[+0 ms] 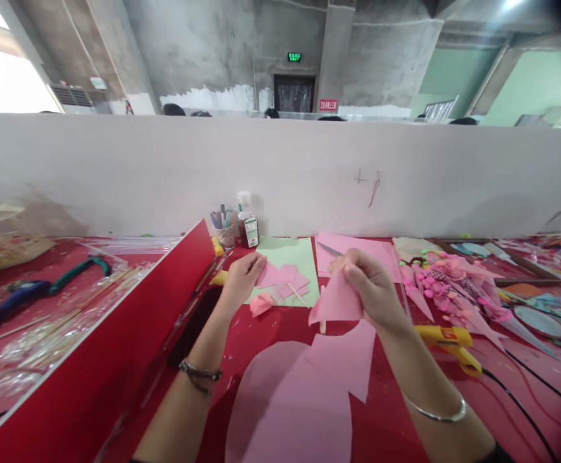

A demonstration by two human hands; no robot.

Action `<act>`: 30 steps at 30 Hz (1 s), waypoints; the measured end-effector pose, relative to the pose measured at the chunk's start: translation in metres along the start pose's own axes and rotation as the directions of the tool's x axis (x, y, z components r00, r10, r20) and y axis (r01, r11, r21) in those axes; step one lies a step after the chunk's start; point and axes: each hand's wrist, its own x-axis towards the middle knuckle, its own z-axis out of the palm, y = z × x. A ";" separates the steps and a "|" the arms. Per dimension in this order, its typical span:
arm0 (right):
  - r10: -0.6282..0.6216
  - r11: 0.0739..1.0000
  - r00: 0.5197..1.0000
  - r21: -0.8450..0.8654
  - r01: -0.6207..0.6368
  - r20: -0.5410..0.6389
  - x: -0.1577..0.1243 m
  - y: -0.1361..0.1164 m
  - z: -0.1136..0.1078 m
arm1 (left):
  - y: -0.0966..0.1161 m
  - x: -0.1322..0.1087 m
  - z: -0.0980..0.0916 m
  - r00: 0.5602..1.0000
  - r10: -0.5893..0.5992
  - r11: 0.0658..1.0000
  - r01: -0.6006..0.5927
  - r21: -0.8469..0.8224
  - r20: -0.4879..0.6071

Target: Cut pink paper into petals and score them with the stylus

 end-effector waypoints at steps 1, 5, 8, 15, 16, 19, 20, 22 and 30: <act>0.058 0.996 0.997 0.072 -0.055 -0.041 0.001 0.005 0.003 | 0.001 0.000 0.002 0.999 -0.008 1.000 0.009 0.011 -0.048; 0.135 0.990 0.990 -0.038 -0.137 -0.051 0.006 0.027 0.027 | 0.019 -0.006 0.015 0.999 0.003 1.000 -0.003 -0.003 -0.053; 0.001 0.973 0.990 -0.230 -0.033 -0.138 0.009 0.038 0.038 | 0.030 -0.011 0.028 0.996 0.049 0.996 -0.043 -0.083 0.072; 0.020 0.864 0.998 -0.502 -0.045 -0.055 0.005 0.046 0.034 | 0.030 -0.011 0.038 0.990 -0.015 0.983 0.041 -0.178 0.143; 0.026 0.836 0.998 -0.546 -0.049 -0.049 0.005 0.047 0.034 | 0.031 -0.011 0.036 0.987 -0.029 0.983 0.057 -0.172 0.159; 0.003 0.762 0.999 -0.648 -0.025 -0.035 0.003 0.046 0.034 | 0.035 -0.013 0.028 0.972 -0.045 0.989 0.076 -0.125 0.230; -0.001 0.755 0.999 -0.656 -0.021 -0.033 0.003 0.045 0.033 | 0.037 -0.014 0.025 0.967 -0.041 0.992 0.068 -0.102 0.251; 0.014 0.787 1.000 -0.617 -0.028 -0.027 0.004 0.043 0.031 | 0.040 -0.015 0.020 0.960 -0.021 0.998 0.039 -0.059 0.280; 0.194 0.951 0.932 -0.290 -0.103 0.306 0.007 0.032 0.016 | 0.050 -0.016 0.013 0.958 0.067 0.997 -0.073 0.012 0.278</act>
